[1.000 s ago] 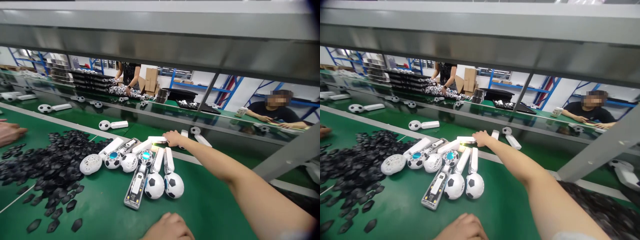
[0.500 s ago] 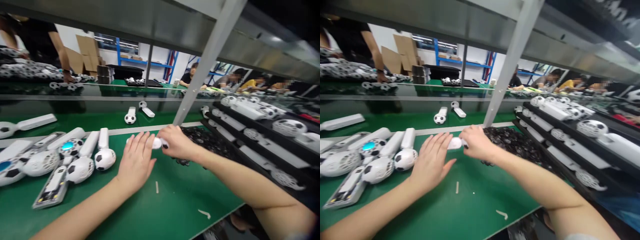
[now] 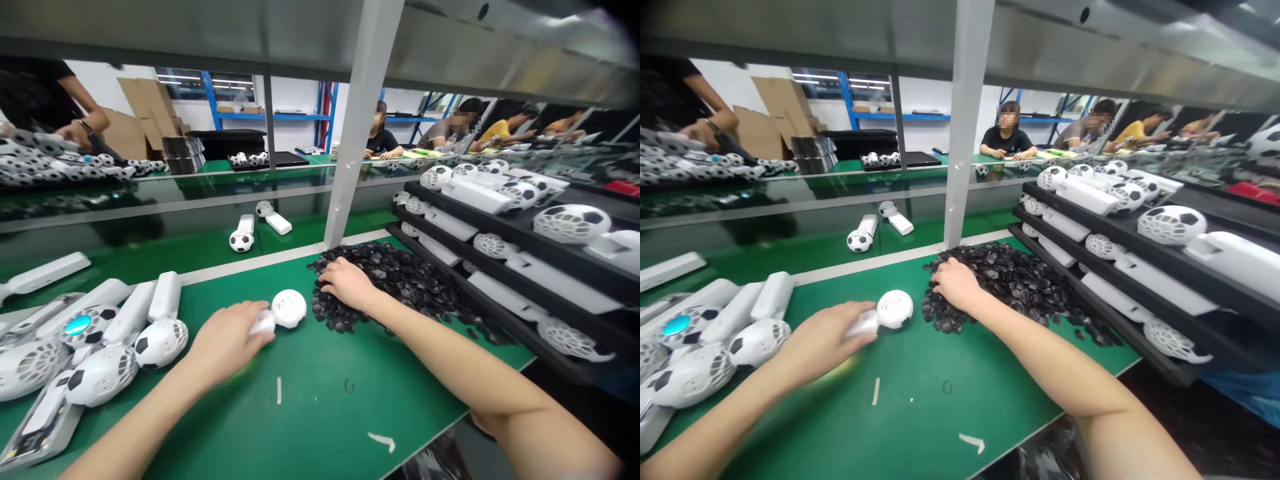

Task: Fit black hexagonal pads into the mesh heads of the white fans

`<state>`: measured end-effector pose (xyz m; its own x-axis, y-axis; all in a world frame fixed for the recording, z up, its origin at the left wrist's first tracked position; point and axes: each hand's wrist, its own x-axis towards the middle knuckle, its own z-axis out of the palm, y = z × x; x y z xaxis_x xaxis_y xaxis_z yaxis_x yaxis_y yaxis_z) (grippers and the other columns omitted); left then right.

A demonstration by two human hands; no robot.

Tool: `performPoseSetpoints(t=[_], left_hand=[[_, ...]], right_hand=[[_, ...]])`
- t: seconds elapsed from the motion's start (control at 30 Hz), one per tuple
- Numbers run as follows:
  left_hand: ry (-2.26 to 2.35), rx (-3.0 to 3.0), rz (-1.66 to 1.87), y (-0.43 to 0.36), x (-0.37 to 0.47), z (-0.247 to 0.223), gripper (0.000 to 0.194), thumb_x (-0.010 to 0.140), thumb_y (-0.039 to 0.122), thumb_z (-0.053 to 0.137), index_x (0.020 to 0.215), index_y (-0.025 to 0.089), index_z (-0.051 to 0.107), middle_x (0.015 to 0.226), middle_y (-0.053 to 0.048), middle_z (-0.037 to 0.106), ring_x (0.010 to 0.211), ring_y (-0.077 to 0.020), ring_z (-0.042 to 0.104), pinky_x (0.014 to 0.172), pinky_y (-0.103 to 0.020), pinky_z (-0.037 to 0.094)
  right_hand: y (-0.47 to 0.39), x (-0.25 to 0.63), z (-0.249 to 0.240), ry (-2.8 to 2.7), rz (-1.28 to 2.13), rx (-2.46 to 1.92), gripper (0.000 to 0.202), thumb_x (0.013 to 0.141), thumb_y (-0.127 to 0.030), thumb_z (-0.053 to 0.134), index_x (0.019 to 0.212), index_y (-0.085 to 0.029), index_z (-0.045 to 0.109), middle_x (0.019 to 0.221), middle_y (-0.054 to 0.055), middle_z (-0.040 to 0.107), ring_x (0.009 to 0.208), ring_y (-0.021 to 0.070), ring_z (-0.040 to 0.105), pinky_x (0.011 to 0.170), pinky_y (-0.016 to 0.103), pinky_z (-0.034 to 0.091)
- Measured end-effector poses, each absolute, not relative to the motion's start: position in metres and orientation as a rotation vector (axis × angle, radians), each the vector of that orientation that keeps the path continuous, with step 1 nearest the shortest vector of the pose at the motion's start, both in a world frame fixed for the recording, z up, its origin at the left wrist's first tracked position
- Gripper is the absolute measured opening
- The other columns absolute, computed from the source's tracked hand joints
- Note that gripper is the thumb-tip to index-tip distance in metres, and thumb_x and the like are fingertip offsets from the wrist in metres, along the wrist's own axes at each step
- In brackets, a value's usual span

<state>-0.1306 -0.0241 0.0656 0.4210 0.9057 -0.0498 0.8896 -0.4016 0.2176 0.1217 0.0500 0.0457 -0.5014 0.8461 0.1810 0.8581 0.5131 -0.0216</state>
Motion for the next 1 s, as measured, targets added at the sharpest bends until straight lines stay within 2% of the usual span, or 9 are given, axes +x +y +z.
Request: performPoseSetpoints(t=[0.1,0.23,0.33,0.4,0.47,0.57,0.63,0.77,1.0], left_hand=[[1.525,2.410,0.133,-0.024,-0.125,0.057,0.045,0.073,0.031,0.055,0.117,0.022,0.048,0.113,-0.006,0.056,0.104,-0.0250,0.052,0.086,-0.037,0.042],[1.646,2.346,0.160,-0.020,-0.123,0.055,0.055,0.072,0.031,0.055,0.124,0.019,0.041,0.118,-0.009,0.053,0.110,-0.0273,0.047,0.090,-0.040,0.040],[1.619,2.346,0.233,-0.013,-0.122,0.060,0.062,0.073,0.033,0.054,0.130,0.020,0.034,0.124,-0.008,0.047,0.111,-0.0276,0.046,0.088,-0.039,0.041],[1.530,2.362,0.291,-0.008,-0.121,0.062,0.062,0.074,0.030,0.052,0.132,0.024,0.030,0.127,-0.006,0.044,0.109,-0.0254,0.048,0.087,-0.036,0.042],[1.455,2.370,0.320,-0.005,-0.119,0.062,0.061,0.074,0.026,0.049,0.132,0.027,0.031,0.123,-0.004,0.046,0.106,-0.0231,0.050,0.085,-0.034,0.042],[1.452,2.346,0.353,-0.005,-0.118,0.057,0.059,0.074,0.024,0.048,0.130,0.027,0.034,0.115,-0.004,0.049,0.103,-0.0225,0.050,0.083,-0.033,0.043],[1.462,2.323,0.385,-0.006,-0.118,0.054,0.059,0.074,0.024,0.047,0.131,0.026,0.033,0.116,-0.004,0.048,0.102,-0.0222,0.051,0.082,-0.033,0.043],[1.466,2.311,0.425,-0.008,-0.118,0.050,0.059,0.073,0.024,0.047,0.131,0.025,0.033,0.118,-0.005,0.047,0.105,-0.0232,0.049,0.084,-0.034,0.043],[1.447,2.272,0.460,-0.008,-0.117,0.048,0.062,0.071,0.022,0.050,0.131,0.024,0.032,0.125,-0.005,0.045,0.109,-0.0246,0.048,0.088,-0.035,0.042]], right_hand=[[0.054,0.118,0.038,-2.594,-0.090,-1.487,0.011,0.079,-0.023,0.060,0.082,-0.018,0.070,0.082,0.008,0.064,0.083,0.0214,0.052,0.070,0.029,0.041],[0.054,0.118,0.042,-2.576,-0.064,-1.505,0.012,0.081,-0.019,0.056,0.080,-0.017,0.068,0.080,0.008,0.065,0.082,0.0216,0.055,0.071,0.030,0.041],[0.045,0.116,0.050,-2.498,-0.051,-1.512,0.018,0.086,-0.017,0.047,0.089,-0.018,0.065,0.085,0.007,0.064,0.082,0.0200,0.057,0.072,0.030,0.041],[0.035,0.113,0.054,-2.406,0.176,-1.410,0.020,0.087,-0.016,0.044,0.092,-0.019,0.062,0.087,0.004,0.064,0.079,0.0160,0.058,0.071,0.027,0.043],[0.024,0.108,0.055,-2.278,0.574,-1.269,0.019,0.086,-0.016,0.043,0.092,-0.019,0.061,0.082,0.001,0.064,0.070,0.0121,0.059,0.067,0.024,0.046],[0.010,0.100,0.052,-2.144,0.980,-1.123,0.017,0.083,-0.019,0.049,0.097,-0.019,0.060,0.077,0.000,0.063,0.065,0.0114,0.059,0.060,0.023,0.048],[0.004,0.096,0.049,-2.165,0.895,-1.043,0.016,0.081,-0.018,0.054,0.095,-0.020,0.061,0.081,0.001,0.063,0.071,0.0126,0.059,0.065,0.025,0.049],[-0.001,0.089,0.044,-2.291,0.429,-0.880,0.014,0.085,-0.020,0.049,0.087,-0.021,0.063,0.086,0.005,0.059,0.082,0.0160,0.055,0.075,0.030,0.045],[-0.007,0.080,0.045,-2.286,0.585,-0.905,0.009,0.081,-0.018,0.051,0.084,-0.019,0.059,0.079,0.002,0.062,0.071,0.0134,0.056,0.068,0.025,0.046]])
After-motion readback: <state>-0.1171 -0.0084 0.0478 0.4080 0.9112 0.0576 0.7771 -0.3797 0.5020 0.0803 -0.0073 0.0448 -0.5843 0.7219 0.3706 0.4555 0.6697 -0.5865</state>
